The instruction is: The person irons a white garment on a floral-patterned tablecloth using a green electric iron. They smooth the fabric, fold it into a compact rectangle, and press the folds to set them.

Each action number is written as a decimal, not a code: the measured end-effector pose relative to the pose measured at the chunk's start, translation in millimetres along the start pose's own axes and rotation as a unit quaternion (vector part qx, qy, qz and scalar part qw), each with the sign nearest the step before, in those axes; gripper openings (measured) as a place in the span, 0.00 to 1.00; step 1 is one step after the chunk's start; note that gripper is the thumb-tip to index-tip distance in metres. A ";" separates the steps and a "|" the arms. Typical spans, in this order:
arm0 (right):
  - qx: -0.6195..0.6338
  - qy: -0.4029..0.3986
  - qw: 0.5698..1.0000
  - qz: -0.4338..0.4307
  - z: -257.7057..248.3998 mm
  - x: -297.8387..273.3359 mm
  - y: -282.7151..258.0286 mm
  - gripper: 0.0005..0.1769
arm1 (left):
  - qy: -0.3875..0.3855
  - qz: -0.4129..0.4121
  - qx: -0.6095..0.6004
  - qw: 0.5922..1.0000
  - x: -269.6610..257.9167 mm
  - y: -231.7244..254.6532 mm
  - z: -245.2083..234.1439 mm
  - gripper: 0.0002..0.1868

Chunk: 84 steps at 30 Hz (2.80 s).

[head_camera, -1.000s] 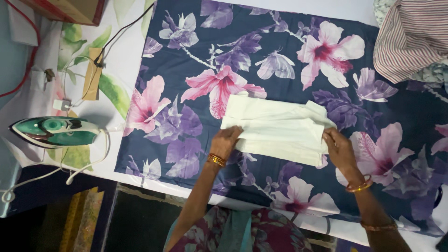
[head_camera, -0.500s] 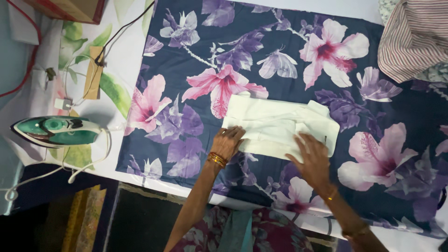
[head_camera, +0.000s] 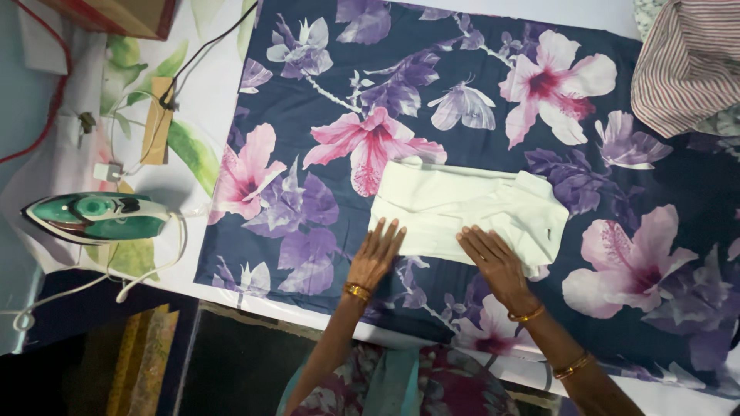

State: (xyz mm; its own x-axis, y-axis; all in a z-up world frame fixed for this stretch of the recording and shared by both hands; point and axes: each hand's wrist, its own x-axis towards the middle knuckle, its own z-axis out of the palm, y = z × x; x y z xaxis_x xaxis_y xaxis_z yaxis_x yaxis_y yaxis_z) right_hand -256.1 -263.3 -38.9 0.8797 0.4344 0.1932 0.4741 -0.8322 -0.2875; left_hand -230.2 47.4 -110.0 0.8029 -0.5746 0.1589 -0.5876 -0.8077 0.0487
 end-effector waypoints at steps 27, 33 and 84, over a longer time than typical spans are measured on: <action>0.131 0.096 0.970 0.182 -7.0 -23.2 -68.3 0.21 | 0.111 -0.320 -0.291 0.895 73.1 -18.5 -33.7 0.28; 0.451 0.014 0.764 0.461 21.4 -18.0 -84.7 0.14 | 0.107 -0.378 -0.333 0.857 77.6 -21.4 -13.7 0.34; 0.623 0.064 0.673 0.393 -38.2 17.6 54.6 0.20 | 0.081 -0.497 -0.650 0.569 -32.3 -72.4 -85.3 0.36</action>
State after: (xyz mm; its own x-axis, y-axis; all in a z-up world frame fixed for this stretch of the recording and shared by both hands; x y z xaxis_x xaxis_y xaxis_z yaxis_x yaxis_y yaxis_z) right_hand -216.1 -314.2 -15.4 0.9036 -0.0717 -0.4222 -0.4044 0.1817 -0.8963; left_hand -222.2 135.7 -34.5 0.8453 0.1848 -0.5014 0.4873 0.1187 0.8652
